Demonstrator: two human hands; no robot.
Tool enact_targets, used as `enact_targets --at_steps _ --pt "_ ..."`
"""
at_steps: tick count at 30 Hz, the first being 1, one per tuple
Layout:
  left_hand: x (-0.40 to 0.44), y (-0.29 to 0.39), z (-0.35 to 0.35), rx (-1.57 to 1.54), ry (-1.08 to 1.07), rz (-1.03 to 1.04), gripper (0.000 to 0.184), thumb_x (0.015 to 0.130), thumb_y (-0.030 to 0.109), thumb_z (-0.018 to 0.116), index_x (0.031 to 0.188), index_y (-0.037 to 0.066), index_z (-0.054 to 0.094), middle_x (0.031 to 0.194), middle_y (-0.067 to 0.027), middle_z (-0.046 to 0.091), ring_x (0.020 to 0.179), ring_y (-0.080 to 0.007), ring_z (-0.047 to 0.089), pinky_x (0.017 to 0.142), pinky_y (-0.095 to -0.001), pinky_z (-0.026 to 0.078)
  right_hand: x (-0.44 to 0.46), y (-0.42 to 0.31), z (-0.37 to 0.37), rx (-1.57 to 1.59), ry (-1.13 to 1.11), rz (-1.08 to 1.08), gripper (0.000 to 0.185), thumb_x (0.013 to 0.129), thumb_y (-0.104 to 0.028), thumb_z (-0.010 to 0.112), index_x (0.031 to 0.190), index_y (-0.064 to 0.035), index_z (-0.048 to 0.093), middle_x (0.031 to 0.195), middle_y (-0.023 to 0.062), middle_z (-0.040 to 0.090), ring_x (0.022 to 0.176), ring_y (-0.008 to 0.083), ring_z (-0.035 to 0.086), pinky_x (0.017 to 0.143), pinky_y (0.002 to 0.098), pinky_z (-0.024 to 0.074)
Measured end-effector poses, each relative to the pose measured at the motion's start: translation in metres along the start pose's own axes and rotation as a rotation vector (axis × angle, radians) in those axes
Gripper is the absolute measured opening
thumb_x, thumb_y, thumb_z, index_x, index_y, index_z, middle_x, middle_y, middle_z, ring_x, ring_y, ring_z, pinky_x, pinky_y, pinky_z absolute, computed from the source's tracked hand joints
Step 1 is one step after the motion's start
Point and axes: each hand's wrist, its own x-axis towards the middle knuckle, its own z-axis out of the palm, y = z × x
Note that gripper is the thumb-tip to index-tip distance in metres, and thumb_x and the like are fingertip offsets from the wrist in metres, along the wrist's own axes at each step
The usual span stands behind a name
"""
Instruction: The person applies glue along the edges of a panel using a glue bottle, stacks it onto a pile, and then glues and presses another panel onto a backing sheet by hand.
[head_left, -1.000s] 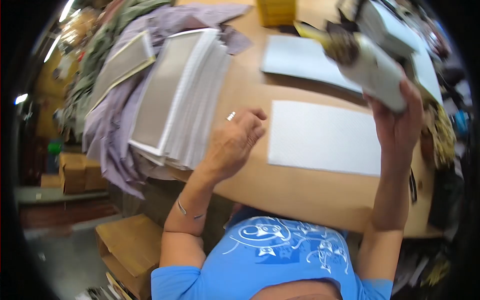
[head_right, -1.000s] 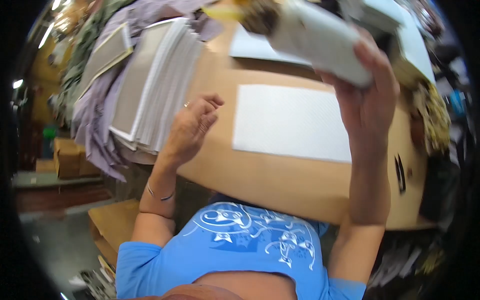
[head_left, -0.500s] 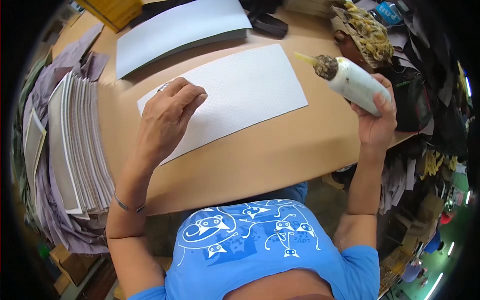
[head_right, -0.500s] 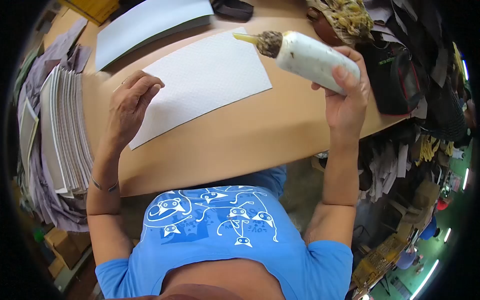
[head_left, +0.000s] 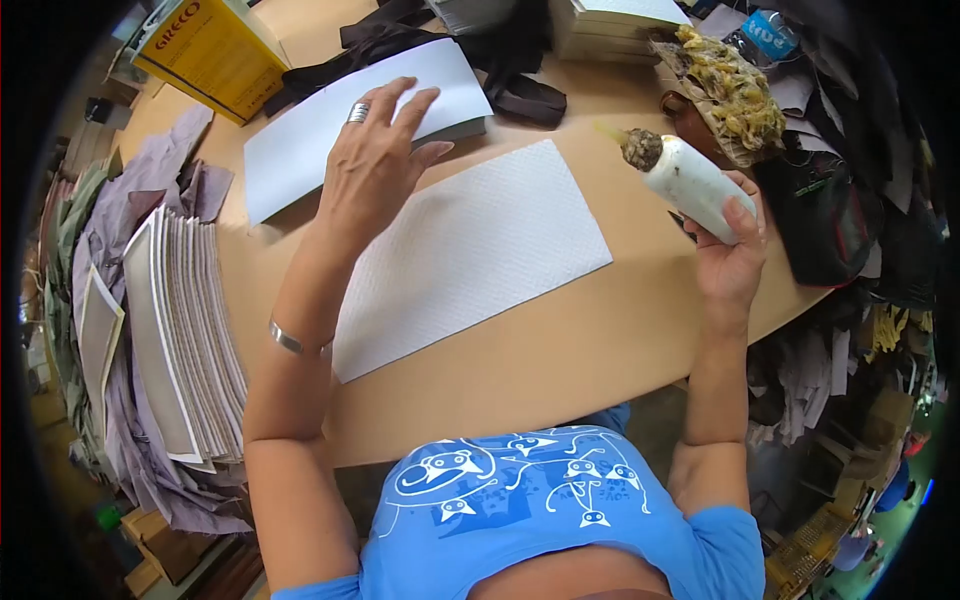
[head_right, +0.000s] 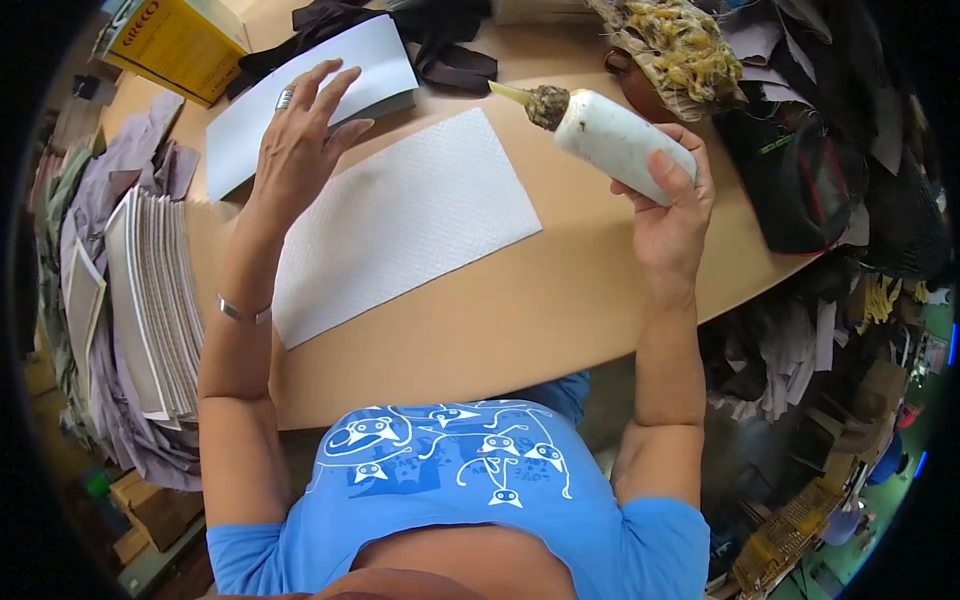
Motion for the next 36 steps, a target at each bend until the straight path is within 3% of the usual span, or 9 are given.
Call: enact_targets --at_steps 3,7,10,14,16,18,21,27,36 --pt "-0.006 -0.014 0.005 -0.022 -0.169 -0.121 0.028 0.074 0.018 0.062 0.098 0.004 0.058 0.106 -0.0094 0.055 0.083 -0.0241 0.058 0.077 -0.0327 0.047 0.001 0.010 -0.006 0.004 0.014 0.038 0.032 0.072 -0.017 0.059 0.097 -0.0012 0.047 0.085 0.0098 0.055 0.070 0.0174 0.058 0.054 0.0255 0.0499" --pt "-0.002 -0.040 -0.003 -0.449 -0.221 -0.188 0.015 0.077 0.013 0.060 0.088 0.004 0.062 0.095 -0.0076 0.061 0.077 -0.0150 0.060 0.071 -0.0258 0.047 0.002 0.009 -0.012 0.058 0.044 0.063 0.033 0.072 -0.018 0.060 0.098 -0.0009 0.047 0.085 0.0106 0.055 0.067 0.0180 0.057 0.054 0.0245 0.0490" --pt "0.001 -0.045 -0.017 -0.348 -0.120 -0.275 0.014 0.079 0.010 0.056 0.089 0.001 0.060 0.088 -0.0098 0.062 0.071 -0.0230 0.061 0.066 -0.0284 0.047 0.001 0.007 -0.012 0.084 0.052 0.076 0.035 0.072 -0.018 0.060 0.098 0.0001 0.046 0.085 0.0114 0.055 0.065 0.0192 0.057 0.054 0.0246 0.0483" --pt "-0.011 0.008 -0.045 -0.045 -0.075 0.093 0.008 0.074 0.004 0.054 0.081 0.003 0.052 0.095 -0.0115 0.058 0.063 -0.0219 0.059 0.058 -0.0285 0.048 0.000 0.003 -0.017 0.114 0.052 0.076 0.037 0.072 -0.019 0.060 0.099 0.0014 0.045 0.086 0.0126 0.055 0.065 0.0209 0.057 0.054 0.0256 0.0479" --pt "-0.039 0.049 -0.049 0.055 -0.298 0.248 0.012 0.069 0.001 0.053 0.079 0.004 0.048 0.095 -0.0097 0.055 0.064 -0.0179 0.058 0.055 -0.0269 0.048 0.002 0.003 -0.015 0.126 0.042 0.086 0.037 0.072 -0.019 0.060 0.099 0.0015 0.045 0.085 0.0129 0.055 0.066 0.0215 0.057 0.054 0.0261 0.0478" --pt "-0.068 0.077 -0.032 -0.170 -0.473 0.270 0.017 0.066 0.000 0.058 0.081 0.003 0.050 0.102 -0.0102 0.053 0.061 -0.0179 0.053 0.052 -0.0284 0.046 -0.001 0.004 -0.015 0.108 0.028 0.099 0.037 0.072 -0.019 0.059 0.100 0.0016 0.045 0.086 0.0131 0.055 0.067 0.0215 0.057 0.054 0.0264 0.0479" --pt "-0.073 0.075 -0.021 -0.279 -0.392 0.202 0.018 0.067 0.001 0.058 0.083 0.005 0.051 0.102 -0.0084 0.053 0.068 -0.0195 0.054 0.055 -0.0281 0.047 -0.001 0.006 -0.013 0.043 -0.037 0.080 0.036 0.072 -0.016 0.059 0.100 0.0017 0.045 0.088 0.0128 0.055 0.070 0.0202 0.058 0.054 0.0268 0.0481" --pt "-0.069 0.060 -0.013 -0.376 -0.302 0.397 0.018 0.069 0.008 0.057 0.085 0.007 0.048 0.093 -0.0051 0.052 0.077 -0.0172 0.054 0.061 -0.0269 0.046 -0.001 -0.004 0.001 -0.201 -0.186 -0.063 0.032 0.070 -0.011 0.062 0.097 0.0002 0.049 0.090 0.0103 0.057 0.074 0.0150 0.057 0.056 0.0265 0.0485" --pt "-0.063 0.048 -0.012 -0.373 -0.301 0.173 0.037 0.066 0.005 0.064 0.101 0.006 0.052 0.112 -0.0079 0.050 0.099 -0.0260 0.049 0.081 -0.0362 0.042 0.008 -0.011 0.025 -0.710 -0.349 -0.347 0.032 0.066 -0.006 0.067 0.095 -0.0013 0.053 0.087 0.0048 0.056 0.076 0.0094 0.053 0.065 0.0208 0.0435"
